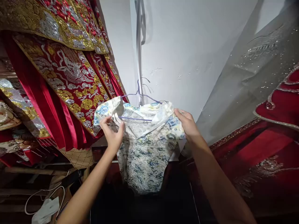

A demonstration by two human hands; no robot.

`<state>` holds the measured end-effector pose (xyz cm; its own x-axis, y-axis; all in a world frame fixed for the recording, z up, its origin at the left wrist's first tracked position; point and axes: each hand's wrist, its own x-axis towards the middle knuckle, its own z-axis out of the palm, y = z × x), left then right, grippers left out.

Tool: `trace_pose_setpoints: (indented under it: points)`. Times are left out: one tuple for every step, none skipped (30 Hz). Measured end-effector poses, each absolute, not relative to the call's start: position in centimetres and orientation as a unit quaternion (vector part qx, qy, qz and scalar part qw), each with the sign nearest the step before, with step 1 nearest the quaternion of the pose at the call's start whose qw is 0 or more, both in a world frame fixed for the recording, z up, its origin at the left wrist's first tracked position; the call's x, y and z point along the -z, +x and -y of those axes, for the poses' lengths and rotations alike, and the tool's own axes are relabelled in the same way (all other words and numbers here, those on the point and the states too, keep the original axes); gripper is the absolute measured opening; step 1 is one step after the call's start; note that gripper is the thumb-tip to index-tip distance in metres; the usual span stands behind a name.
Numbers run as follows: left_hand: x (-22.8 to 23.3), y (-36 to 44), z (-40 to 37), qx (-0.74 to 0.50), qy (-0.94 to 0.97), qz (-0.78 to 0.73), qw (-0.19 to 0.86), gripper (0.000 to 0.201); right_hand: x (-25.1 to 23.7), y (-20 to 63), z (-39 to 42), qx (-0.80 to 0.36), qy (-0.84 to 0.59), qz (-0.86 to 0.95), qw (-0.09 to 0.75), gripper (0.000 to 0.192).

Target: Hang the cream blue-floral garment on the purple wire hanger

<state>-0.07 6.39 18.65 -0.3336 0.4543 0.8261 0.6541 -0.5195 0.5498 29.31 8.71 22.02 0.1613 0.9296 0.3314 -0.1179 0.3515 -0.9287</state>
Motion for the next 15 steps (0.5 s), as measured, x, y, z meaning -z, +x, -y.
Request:
trace_pose_setpoints:
  points:
    - [-17.0, 0.8, -6.4, 0.67, -0.554, 0.493, 0.027, 0.055, -21.2, 29.7, -8.1, -0.399, -0.413, 0.497, 0.65, 0.04]
    - [-15.5, 1.7, -6.4, 0.677, -0.542, 0.497, -0.025, 0.057, -20.4, 30.1, -7.4, -0.395, -0.428, 0.491, 0.648, 0.039]
    - [-14.0, 2.6, -6.5, 0.681, -0.534, 0.496, -0.076, 0.058, -19.6, 30.3, -6.8, -0.394, -0.442, 0.49, 0.64, 0.039]
    - [-12.7, 3.5, -6.5, 0.686, -0.523, 0.491, -0.125, 0.056, -18.8, 30.5, -6.2, -0.396, -0.454, 0.493, 0.628, 0.038]
    - [-11.6, 4.3, -6.4, 0.692, -0.508, 0.485, -0.169, 0.053, -18.0, 30.6, -5.7, -0.401, -0.463, 0.498, 0.614, 0.037]
    - [-10.6, 5.0, -6.4, 0.698, -0.489, 0.479, -0.209, 0.049, -17.1, 30.7, -5.2, -0.405, -0.469, 0.501, 0.604, 0.037]
    - [-9.7, 5.4, -6.3, 0.705, -0.467, 0.476, -0.244, 0.045, -16.2, 30.6, -4.7, -0.398, -0.476, 0.499, 0.605, 0.037]
    - [-9.0, 5.7, -6.2, 0.708, -0.447, 0.473, -0.274, 0.04, -15.2, 30.5, -4.1, -0.373, -0.487, 0.489, 0.62, 0.037]
    - [-8.4, 5.7, -6.0, 0.708, -0.431, 0.472, -0.3, 0.036, -14.1, 30.2, -3.5, -0.328, -0.506, 0.466, 0.647, 0.038]
    - [-7.9, 5.6, -5.7, 0.706, -0.42, 0.469, -0.322, 0.032, -12.7, 29.8, -2.9, -0.267, -0.534, 0.432, 0.676, 0.04]
    - [-7.5, 5.4, -5.4, 0.706, -0.41, 0.467, -0.34, 0.029, -11.3, 29.1, -2.2, -0.197, -0.563, 0.393, 0.7, 0.044]
    - [-7.3, 5.2, -4.9, 0.708, -0.398, 0.464, -0.355, 0.027, -9.8, 28.2, -1.6, -0.146, -0.599, 0.354, 0.703, 0.05]
    - [-7.1, 4.9, -4.5, 0.711, -0.384, 0.461, -0.368, 0.026, -8.2, 27.0, -1.0, -0.135, -0.633, 0.339, 0.683, 0.053]
    - [-7.1, 4.7, -3.9, 0.714, -0.37, 0.457, -0.38, 0.025, -6.8, 25.6, -0.6, -0.177, -0.649, 0.359, 0.647, 0.052]
    - [-7.1, 4.4, -3.4, 0.717, -0.357, 0.452, -0.392, 0.025, -5.6, 24.0, -0.4, -0.239, -0.638, 0.378, 0.626, 0.049]
